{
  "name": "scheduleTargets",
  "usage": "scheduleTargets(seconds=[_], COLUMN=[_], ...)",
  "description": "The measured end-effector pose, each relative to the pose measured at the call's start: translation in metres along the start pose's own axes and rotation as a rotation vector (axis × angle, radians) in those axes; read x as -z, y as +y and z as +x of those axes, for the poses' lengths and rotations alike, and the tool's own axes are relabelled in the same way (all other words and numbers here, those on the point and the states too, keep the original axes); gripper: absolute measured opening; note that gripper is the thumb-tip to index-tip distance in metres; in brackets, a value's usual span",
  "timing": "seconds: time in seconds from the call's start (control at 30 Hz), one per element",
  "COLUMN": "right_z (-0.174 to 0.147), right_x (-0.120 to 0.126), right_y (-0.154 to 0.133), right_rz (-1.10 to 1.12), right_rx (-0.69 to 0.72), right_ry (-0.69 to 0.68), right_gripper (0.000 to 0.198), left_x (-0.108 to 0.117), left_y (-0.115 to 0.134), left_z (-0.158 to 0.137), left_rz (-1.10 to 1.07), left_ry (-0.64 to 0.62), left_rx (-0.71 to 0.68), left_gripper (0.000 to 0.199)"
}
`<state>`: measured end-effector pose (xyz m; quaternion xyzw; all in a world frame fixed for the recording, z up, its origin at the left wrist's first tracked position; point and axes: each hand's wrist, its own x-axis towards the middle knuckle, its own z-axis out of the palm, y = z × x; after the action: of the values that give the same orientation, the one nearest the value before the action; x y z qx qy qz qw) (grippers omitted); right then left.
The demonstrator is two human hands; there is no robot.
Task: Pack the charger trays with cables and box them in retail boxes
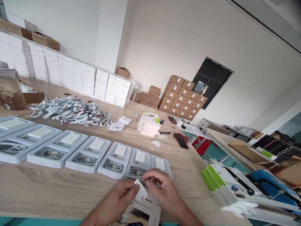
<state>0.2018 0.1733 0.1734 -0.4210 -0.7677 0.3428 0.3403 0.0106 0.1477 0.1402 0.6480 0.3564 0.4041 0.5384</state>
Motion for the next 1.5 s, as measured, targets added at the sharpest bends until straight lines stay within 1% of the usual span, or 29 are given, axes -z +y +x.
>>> scheduleTargets(seconds=[0.07, 0.13, 0.2, 0.27, 0.4, 0.53, 0.67, 0.77, 0.9, 1.0, 1.17, 1.37, 1.5], right_z=[0.003, 0.004, 0.005, 0.005, 0.007, 0.008, 0.006, 0.005, 0.003, 0.003, 0.003, 0.000, 0.001], right_x=[-0.001, -0.005, -0.011, -0.016, -0.025, -0.029, -0.030, -0.028, -0.026, -0.026, -0.028, -0.025, -0.026], right_y=[-0.003, -0.007, -0.011, -0.012, -0.010, -0.008, -0.007, -0.004, -0.002, -0.003, -0.003, -0.003, -0.004], right_rz=[-0.105, -0.217, -0.295, -0.319, -0.327, -0.331, -0.301, -0.264, -0.172, -0.185, -0.223, -0.103, -0.123], right_rx=[0.039, 0.083, 0.071, 0.021, -0.073, -0.108, -0.132, -0.129, -0.148, -0.155, -0.156, -0.184, -0.168], right_ry=[0.019, 0.009, -0.006, -0.016, 0.032, 0.098, 0.127, 0.126, 0.092, 0.090, 0.129, 0.073, 0.101], right_gripper=[0.017, 0.013, 0.015, 0.017, 0.016, 0.016, 0.017, 0.017, 0.014, 0.015, 0.017, 0.013, 0.015], left_x=[-0.002, -0.003, -0.005, -0.006, -0.008, -0.010, -0.009, -0.009, -0.011, -0.012, -0.012, -0.012, -0.012], left_y=[-0.001, -0.003, -0.005, -0.009, -0.016, -0.019, -0.018, -0.019, -0.023, -0.025, -0.024, -0.023, -0.021], left_z=[0.001, 0.002, 0.004, 0.005, 0.006, 0.005, 0.005, 0.005, 0.005, 0.004, 0.005, 0.006, 0.004], left_rz=[0.077, 0.146, 0.173, 0.195, 0.304, 0.368, 0.406, 0.419, 0.438, 0.448, 0.463, 0.467, 0.478], left_ry=[0.014, 0.019, 0.014, 0.018, 0.054, 0.072, 0.082, 0.088, 0.096, 0.089, 0.094, 0.067, 0.061], left_rx=[-0.030, -0.061, -0.081, -0.108, -0.165, -0.144, -0.135, -0.131, -0.131, -0.132, -0.133, -0.129, -0.124], left_gripper=[0.040, 0.039, 0.035, 0.032, 0.033, 0.032, 0.034, 0.034, 0.035, 0.034, 0.034, 0.033, 0.034])
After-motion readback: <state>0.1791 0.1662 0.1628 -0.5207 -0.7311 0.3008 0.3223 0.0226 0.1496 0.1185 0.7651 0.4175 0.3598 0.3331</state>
